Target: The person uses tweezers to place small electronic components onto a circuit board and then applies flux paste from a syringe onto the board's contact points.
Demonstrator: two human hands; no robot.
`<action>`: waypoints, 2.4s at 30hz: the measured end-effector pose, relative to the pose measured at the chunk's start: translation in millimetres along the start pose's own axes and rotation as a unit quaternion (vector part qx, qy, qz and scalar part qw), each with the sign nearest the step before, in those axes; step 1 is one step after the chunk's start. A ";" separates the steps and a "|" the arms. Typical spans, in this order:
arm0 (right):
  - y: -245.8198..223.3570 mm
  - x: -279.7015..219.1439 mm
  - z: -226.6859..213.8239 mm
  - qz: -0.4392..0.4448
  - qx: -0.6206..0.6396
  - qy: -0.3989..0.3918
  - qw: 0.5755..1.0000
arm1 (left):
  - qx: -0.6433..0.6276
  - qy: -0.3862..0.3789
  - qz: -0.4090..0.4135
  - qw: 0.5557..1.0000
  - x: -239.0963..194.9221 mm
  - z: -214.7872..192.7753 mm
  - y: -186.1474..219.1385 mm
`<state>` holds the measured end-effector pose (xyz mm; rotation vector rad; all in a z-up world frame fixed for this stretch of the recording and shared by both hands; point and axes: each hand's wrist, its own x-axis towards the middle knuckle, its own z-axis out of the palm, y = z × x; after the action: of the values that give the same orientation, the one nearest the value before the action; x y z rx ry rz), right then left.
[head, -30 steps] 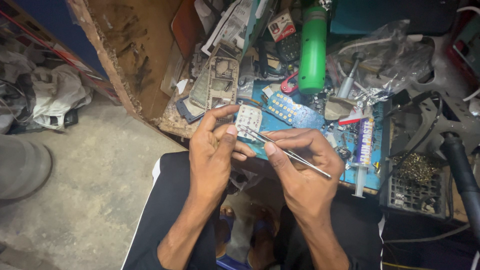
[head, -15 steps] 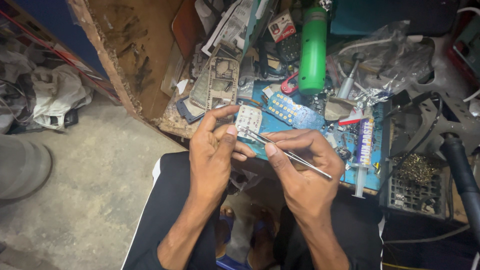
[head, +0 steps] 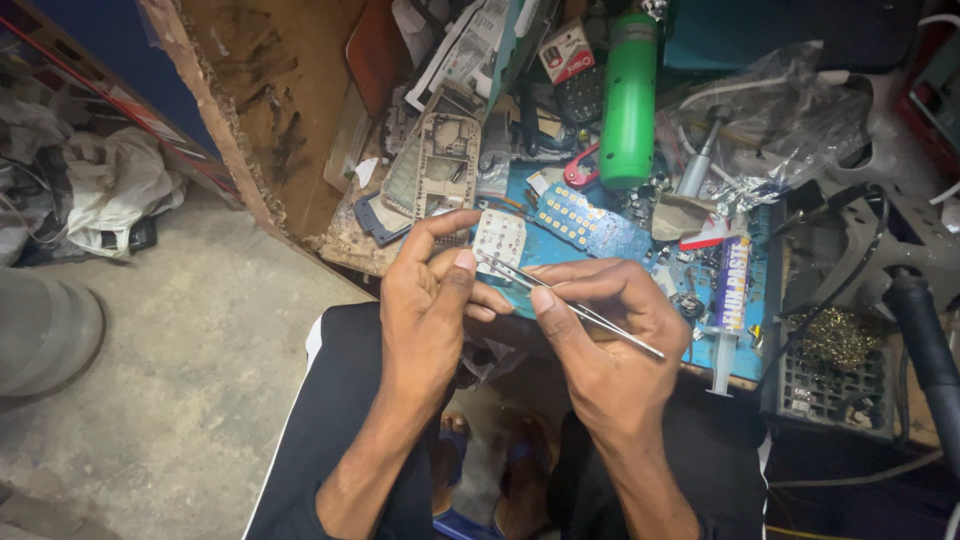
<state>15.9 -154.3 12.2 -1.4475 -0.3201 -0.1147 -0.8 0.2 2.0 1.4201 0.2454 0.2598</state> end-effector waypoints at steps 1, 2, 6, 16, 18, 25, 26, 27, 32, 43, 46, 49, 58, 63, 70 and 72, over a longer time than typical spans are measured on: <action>0.0 -0.2 -0.4 0.004 0.001 0.005 1.000 | -0.002 0.001 0.001 1.000 0.0 0.1 -0.1; 0.2 -0.1 -0.7 -0.002 -0.002 0.002 1.000 | -0.004 0.001 0.002 1.000 0.0 0.2 -0.2; 1.2 0.1 -0.5 -0.008 -0.007 -0.003 1.000 | -0.010 0.000 0.005 1.000 -0.1 0.1 -1.2; 2.0 0.2 0.0 -0.001 0.022 -0.007 1.000 | -0.011 0.001 0.009 1.000 -0.4 0.8 -3.6; 1.7 0.3 -0.1 -0.014 0.014 -0.011 1.000 | -0.012 0.001 0.007 1.000 0.1 1.4 -3.7; -0.7 -0.3 -3.2 0.008 -0.002 0.001 1.000 | -0.014 0.001 0.012 1.000 -0.4 1.6 -3.6; -1.3 -0.9 -5.0 -0.003 -0.002 0.018 1.000 | -0.017 0.002 0.011 1.000 -0.2 1.6 -4.1; -2.1 -1.4 -7.7 -0.014 -0.002 0.033 0.999 | -0.018 0.003 0.011 1.000 0.3 1.2 -4.6; -1.7 -3.0 -20.1 -0.081 0.054 0.086 0.992 | -0.038 0.012 0.003 0.999 1.3 -1.7 -8.2; 0.9 -2.9 -28.8 -0.087 -0.068 0.069 0.992 | -0.103 0.043 0.048 0.993 -5.3 2.7 -0.5; 0.1 -4.9 -30.4 -0.091 -0.085 0.069 0.990 | -0.063 0.084 0.063 0.992 -8.8 -1.1 2.6; -0.4 -4.6 -30.5 -0.092 -0.088 0.063 0.990 | -0.060 0.088 0.060 0.993 -8.8 -2.1 2.7; -5.8 -4.8 -29.6 -0.085 -0.111 0.063 0.988 | -0.073 0.034 0.032 0.996 -5.2 4.5 -4.9; -7.3 -2.8 -27.6 -0.068 -0.095 0.062 0.991 | -0.056 0.045 0.041 0.997 -3.7 7.4 -6.3; -8.5 -1.4 -27.6 -0.078 -0.117 0.055 0.989 | -0.057 0.043 0.042 0.997 -4.3 7.3 -5.6; -8.6 -1.2 -27.1 -0.069 -0.121 0.059 0.988 | -0.046 0.046 0.042 0.997 -4.1 7.5 -5.4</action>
<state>16.4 -182.2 17.7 -1.6509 -0.3168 -0.3607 -2.1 -8.8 -2.3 1.3310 0.2463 0.4019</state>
